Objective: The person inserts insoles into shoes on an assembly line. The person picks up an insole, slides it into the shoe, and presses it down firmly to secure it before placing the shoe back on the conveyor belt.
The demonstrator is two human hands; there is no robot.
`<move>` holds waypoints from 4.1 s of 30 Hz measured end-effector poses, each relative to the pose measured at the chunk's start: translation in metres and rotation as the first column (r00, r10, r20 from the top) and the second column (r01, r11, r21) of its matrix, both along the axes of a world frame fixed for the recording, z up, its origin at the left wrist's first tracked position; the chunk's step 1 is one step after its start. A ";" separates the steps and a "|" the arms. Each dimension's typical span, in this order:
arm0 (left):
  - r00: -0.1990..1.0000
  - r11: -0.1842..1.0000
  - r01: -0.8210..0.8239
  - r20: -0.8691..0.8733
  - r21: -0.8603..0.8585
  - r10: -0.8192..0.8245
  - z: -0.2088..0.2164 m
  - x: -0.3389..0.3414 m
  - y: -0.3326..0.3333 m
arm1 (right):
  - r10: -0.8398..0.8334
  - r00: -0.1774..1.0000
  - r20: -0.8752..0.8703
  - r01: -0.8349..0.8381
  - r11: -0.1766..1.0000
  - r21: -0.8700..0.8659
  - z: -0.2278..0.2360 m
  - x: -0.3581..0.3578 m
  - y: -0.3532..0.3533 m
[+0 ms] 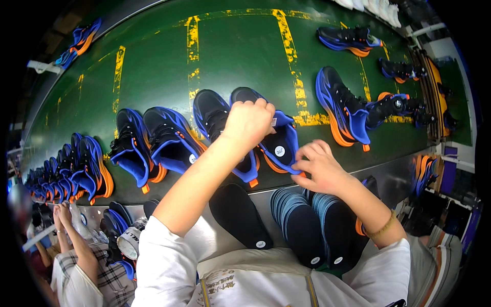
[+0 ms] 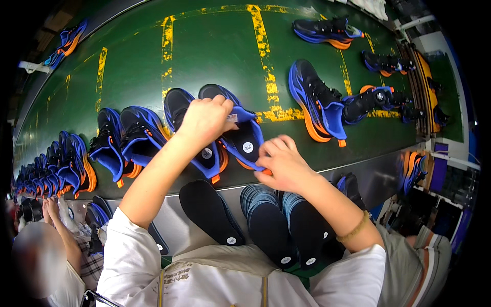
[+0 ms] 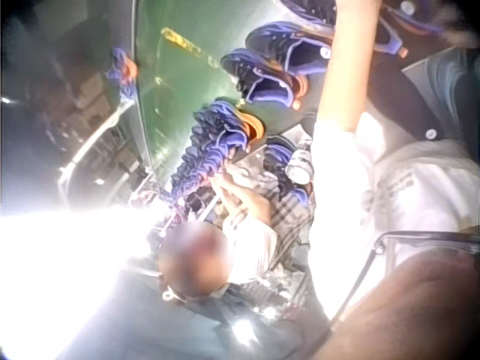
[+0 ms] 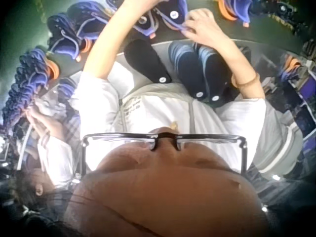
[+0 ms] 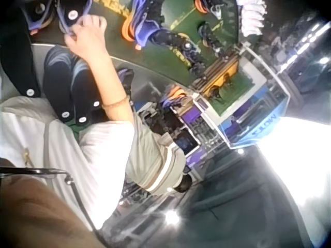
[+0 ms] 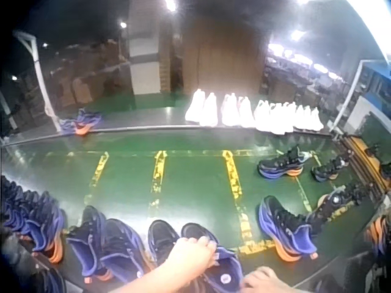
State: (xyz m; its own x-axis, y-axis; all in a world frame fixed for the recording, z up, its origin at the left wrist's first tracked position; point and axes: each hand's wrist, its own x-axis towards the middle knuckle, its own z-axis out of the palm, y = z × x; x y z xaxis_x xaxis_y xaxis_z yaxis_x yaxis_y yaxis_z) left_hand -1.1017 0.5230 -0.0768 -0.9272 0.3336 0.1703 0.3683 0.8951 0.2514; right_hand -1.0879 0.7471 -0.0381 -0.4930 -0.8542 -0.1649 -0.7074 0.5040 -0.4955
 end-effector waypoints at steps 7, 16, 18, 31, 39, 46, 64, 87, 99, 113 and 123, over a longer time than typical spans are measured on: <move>0.983 0.983 0.149 0.093 0.112 -0.159 0.041 0.036 0.022 | -0.001 0.994 0.108 -0.004 0.999 0.046 -0.017 0.031 0.045; 0.837 0.137 -0.489 0.419 0.861 0.352 0.101 0.160 -0.102 | -0.106 0.992 -0.069 0.103 0.994 -0.044 0.026 0.019 0.022; 0.774 -0.085 -0.425 0.410 0.901 0.483 0.111 0.227 -0.132 | -0.134 0.986 -0.096 0.122 0.986 -0.117 0.051 0.032 0.020; 0.438 0.437 -0.799 -0.098 0.414 0.894 0.030 0.402 -0.173 | 0.485 0.874 -0.022 -0.454 0.800 -0.393 0.208 0.217 -0.071; 0.335 0.390 -0.909 -0.295 0.149 0.895 0.026 0.403 -0.160 | 0.570 0.731 -0.376 -0.604 0.282 -0.745 0.236 0.322 -0.174; 0.219 0.454 -0.705 -0.441 0.545 0.870 0.064 0.476 -0.108 | 0.704 0.502 -0.502 -0.608 -0.126 -0.784 0.239 0.407 -0.205; -0.835 -0.962 0.262 0.484 -0.071 -0.263 -0.073 0.918 0.378 | 0.771 0.121 0.626 -0.991 0.126 0.036 0.046 0.420 -0.068; -0.729 -0.921 0.294 0.683 0.257 -0.043 -0.117 1.015 0.324 | 0.874 0.287 0.392 -0.936 0.169 0.309 -0.002 0.524 -0.121; -0.725 -0.630 -0.241 0.295 0.738 0.623 0.116 0.903 0.132 | 0.708 0.537 0.459 -0.823 0.560 0.100 0.032 0.523 -0.127; 0.733 0.594 -0.645 0.170 0.480 0.659 0.099 0.475 0.082 | 0.185 0.508 0.841 0.468 0.761 -0.450 -0.003 0.349 -0.043; 0.811 0.789 -0.535 0.446 0.302 0.379 -0.043 0.402 0.074 | -0.431 0.707 0.560 0.401 0.897 0.184 -0.113 0.283 -0.016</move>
State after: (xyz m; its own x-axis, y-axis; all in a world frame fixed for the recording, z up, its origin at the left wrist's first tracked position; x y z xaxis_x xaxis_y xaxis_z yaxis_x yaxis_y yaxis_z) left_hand -0.6996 0.5974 -0.1195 -0.9708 -0.1703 -0.1688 -0.2395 0.7244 0.6464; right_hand -0.8053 0.7307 -0.1513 -0.5956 -0.5694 -0.5666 -0.0100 0.7105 -0.7036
